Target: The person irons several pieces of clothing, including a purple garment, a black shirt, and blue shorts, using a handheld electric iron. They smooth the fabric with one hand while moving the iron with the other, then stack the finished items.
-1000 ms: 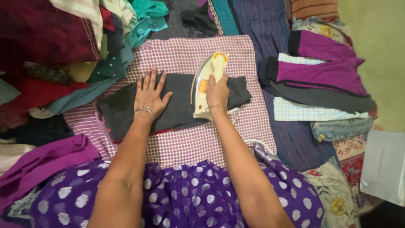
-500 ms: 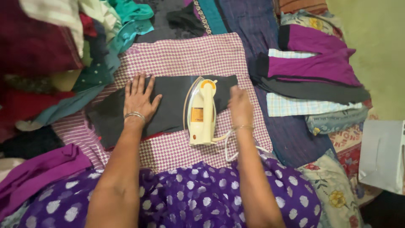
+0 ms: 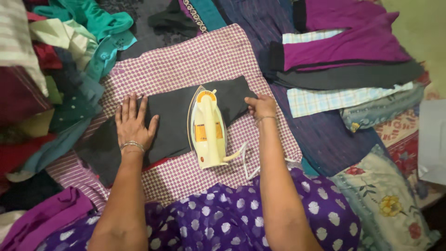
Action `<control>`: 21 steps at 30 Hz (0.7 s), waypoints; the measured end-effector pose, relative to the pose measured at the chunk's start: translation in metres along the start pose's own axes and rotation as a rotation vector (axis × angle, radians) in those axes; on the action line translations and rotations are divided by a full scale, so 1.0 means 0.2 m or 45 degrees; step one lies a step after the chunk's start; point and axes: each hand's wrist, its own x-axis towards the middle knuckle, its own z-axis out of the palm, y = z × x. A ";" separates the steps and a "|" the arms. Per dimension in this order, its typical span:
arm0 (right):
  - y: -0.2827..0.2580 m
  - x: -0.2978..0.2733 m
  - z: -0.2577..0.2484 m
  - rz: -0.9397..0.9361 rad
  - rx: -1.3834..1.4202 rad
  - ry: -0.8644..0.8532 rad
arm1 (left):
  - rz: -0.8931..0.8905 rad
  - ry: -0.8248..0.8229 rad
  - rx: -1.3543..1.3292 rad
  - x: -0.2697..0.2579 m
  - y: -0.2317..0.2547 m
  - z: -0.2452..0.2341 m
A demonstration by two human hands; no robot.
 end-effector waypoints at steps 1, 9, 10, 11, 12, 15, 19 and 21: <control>-0.01 -0.01 -0.02 0.063 0.159 -0.069 | 0.003 -0.004 0.007 0.00 0.00 0.00; -0.10 -0.02 0.06 -0.153 0.140 -0.026 | -0.012 -0.015 0.013 0.00 0.02 0.01; -0.09 -0.01 0.07 -0.423 0.063 -0.031 | -0.005 -0.012 0.023 0.00 0.02 0.00; -0.08 0.01 0.07 -0.692 -0.018 -0.035 | -0.011 -0.019 0.020 0.00 0.02 0.01; -0.06 0.01 0.08 -0.615 -0.212 0.115 | -0.018 -0.026 0.016 0.01 0.02 0.01; -0.03 0.00 0.10 -0.478 -0.608 0.440 | -0.021 -0.030 0.009 0.01 0.02 0.00; -0.07 -0.03 0.12 -0.557 -0.723 0.504 | -0.016 -0.015 -0.018 0.00 0.01 0.00; -0.16 -0.09 0.14 -0.678 -0.944 0.617 | -0.009 -0.008 -0.010 0.00 0.02 0.00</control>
